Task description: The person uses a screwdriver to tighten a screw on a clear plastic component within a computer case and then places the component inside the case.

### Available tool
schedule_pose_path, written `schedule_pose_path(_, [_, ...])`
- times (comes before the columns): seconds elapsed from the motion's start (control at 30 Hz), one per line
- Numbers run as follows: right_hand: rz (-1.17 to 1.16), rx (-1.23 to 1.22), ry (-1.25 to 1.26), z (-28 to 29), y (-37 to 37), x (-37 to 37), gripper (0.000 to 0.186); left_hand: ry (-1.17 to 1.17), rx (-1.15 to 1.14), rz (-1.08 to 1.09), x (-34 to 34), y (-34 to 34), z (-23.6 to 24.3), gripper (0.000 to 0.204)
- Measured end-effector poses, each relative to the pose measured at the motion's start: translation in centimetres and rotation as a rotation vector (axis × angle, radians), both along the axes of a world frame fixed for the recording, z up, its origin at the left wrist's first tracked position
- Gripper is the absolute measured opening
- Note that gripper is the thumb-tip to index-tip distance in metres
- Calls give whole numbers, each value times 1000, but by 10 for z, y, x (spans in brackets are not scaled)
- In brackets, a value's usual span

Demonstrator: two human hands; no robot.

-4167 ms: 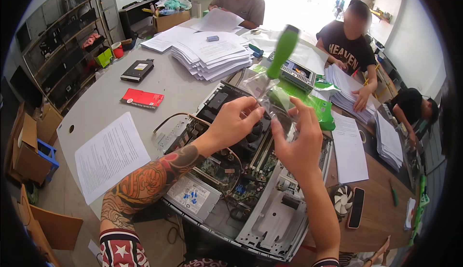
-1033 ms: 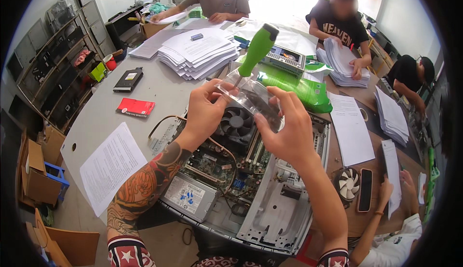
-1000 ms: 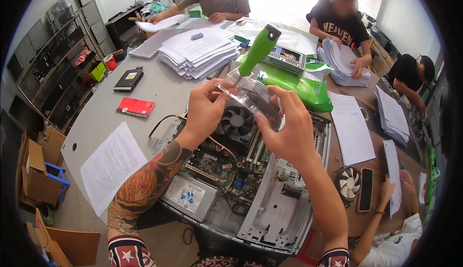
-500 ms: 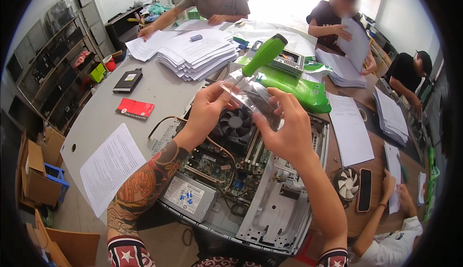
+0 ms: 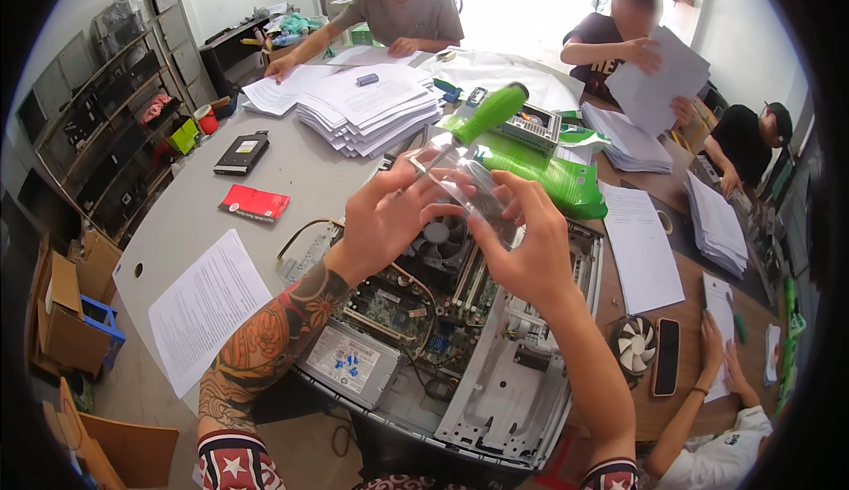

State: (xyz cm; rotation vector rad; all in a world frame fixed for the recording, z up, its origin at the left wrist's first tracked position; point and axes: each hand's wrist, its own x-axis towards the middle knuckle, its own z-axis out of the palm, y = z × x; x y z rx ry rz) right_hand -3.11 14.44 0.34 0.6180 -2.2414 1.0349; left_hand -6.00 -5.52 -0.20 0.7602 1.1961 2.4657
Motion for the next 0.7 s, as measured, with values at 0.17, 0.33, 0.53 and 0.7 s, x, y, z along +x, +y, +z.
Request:
schedule_pose_path(0.17, [-3, -10, 11, 1, 3, -1, 49, -55, -13, -90, -4, -1, 1, 67])
schedule_pose_path(0.33, [60, 5, 50, -4, -7, 3, 53, 93, -139, -14, 2, 9, -5, 73])
schedule_pose_path(0.53, [229, -15, 53, 5, -7, 6, 57, 30, -100, 156, 2, 8, -4, 60])
schedule_pose_path(0.7, [125, -221, 62, 1, 0, -2, 54, -10, -62, 169, -3, -8, 7, 52])
